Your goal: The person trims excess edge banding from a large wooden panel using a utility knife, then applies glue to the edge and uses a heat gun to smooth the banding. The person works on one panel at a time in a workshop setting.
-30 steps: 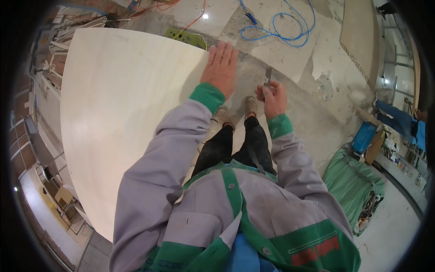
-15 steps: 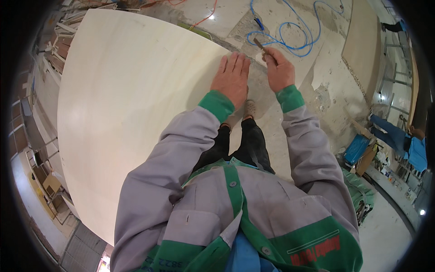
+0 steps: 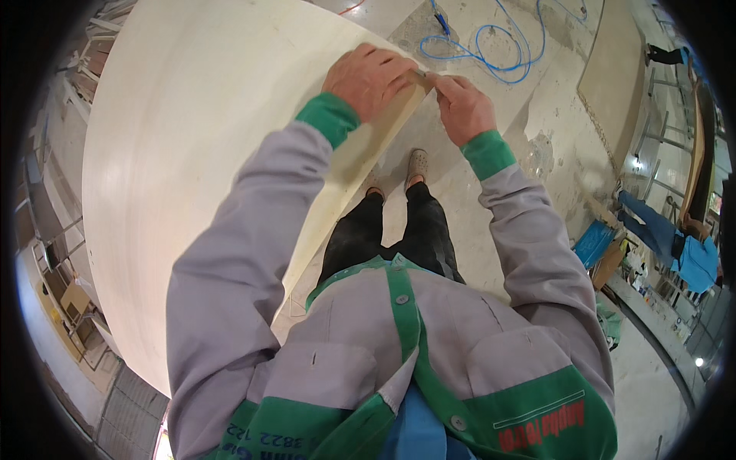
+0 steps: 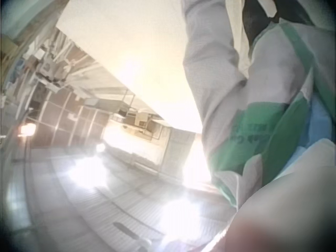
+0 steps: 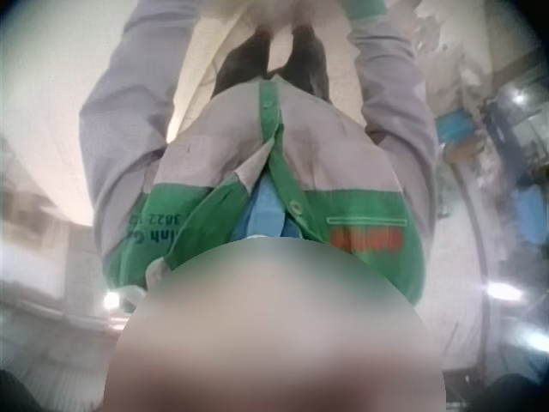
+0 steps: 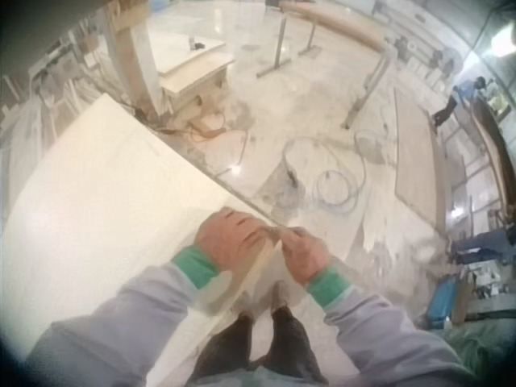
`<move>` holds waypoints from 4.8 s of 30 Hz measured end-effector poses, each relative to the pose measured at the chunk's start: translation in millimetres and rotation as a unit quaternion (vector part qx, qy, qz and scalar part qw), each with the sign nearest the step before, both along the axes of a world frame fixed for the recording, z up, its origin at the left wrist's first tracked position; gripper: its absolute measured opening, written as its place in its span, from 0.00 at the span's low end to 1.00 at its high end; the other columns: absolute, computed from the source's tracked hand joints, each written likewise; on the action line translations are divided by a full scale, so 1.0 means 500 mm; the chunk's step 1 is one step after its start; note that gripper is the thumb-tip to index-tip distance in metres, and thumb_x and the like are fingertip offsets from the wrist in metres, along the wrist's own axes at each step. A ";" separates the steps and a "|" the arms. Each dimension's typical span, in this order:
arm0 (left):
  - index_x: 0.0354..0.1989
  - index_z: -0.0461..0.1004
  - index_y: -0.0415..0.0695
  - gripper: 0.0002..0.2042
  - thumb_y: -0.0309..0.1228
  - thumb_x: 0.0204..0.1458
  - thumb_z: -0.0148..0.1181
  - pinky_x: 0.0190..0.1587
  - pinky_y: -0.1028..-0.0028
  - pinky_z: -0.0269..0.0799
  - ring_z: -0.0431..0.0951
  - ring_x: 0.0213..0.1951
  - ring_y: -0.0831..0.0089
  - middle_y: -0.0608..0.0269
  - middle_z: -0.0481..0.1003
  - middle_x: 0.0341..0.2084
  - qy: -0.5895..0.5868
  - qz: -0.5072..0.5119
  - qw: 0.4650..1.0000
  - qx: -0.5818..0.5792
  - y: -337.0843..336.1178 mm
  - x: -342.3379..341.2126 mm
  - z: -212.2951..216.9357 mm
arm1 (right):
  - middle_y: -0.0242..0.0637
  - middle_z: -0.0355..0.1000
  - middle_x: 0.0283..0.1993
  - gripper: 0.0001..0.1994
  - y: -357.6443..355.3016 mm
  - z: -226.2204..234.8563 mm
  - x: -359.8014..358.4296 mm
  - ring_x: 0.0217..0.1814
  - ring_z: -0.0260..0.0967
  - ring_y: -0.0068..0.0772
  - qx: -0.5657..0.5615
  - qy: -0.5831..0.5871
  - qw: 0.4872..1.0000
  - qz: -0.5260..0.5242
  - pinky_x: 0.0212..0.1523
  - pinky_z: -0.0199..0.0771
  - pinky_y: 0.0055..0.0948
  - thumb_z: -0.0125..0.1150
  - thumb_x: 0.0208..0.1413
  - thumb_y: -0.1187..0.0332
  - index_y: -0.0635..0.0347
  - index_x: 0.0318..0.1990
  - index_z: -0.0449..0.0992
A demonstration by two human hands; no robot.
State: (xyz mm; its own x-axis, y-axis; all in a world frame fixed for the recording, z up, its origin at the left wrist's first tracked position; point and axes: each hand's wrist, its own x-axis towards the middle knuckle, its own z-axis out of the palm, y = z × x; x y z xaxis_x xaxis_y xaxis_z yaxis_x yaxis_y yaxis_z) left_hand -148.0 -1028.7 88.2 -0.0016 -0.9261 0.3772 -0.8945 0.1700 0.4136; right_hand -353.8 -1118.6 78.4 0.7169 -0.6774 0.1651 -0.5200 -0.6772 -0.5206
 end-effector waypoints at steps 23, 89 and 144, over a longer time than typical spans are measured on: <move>0.35 0.81 0.52 0.05 0.37 0.57 0.60 0.40 0.61 0.75 0.78 0.36 0.59 0.64 0.80 0.33 -0.072 -0.013 0.990 -0.120 0.295 0.011 -0.054 | 0.45 0.78 0.45 0.13 0.306 -0.052 0.009 0.46 0.76 0.51 -0.061 -0.011 0.997 -0.035 0.48 0.75 0.47 0.51 0.64 0.61 0.49 0.49 0.81; 0.32 0.79 0.50 0.02 0.32 0.52 0.63 0.38 0.58 0.72 0.76 0.33 0.56 0.60 0.75 0.27 -0.088 -0.098 0.990 0.059 0.894 -0.011 0.020 | 0.44 0.75 0.37 0.07 0.960 -0.043 0.021 0.41 0.75 0.52 0.102 -0.021 0.994 -0.041 0.38 0.74 0.49 0.53 0.59 0.67 0.54 0.41 0.75; 0.49 0.77 0.43 0.17 0.42 0.58 0.59 0.49 0.57 0.68 0.76 0.43 0.55 0.54 0.78 0.40 0.121 -0.046 0.980 0.153 1.350 0.001 0.043 | 0.46 0.79 0.40 0.15 1.344 0.009 0.006 0.43 0.77 0.53 0.310 0.190 0.914 0.179 0.44 0.76 0.50 0.54 0.56 0.64 0.50 0.50 0.78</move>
State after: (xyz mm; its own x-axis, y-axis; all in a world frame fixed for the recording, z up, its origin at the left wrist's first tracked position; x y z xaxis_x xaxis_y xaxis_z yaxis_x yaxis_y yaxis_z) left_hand -147.6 -353.5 109.8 -0.0347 -0.9961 0.0808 -0.7514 0.0793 0.6550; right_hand -350.8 -446.7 82.8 0.8366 -0.2677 -0.4781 -0.5463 -0.4746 -0.6902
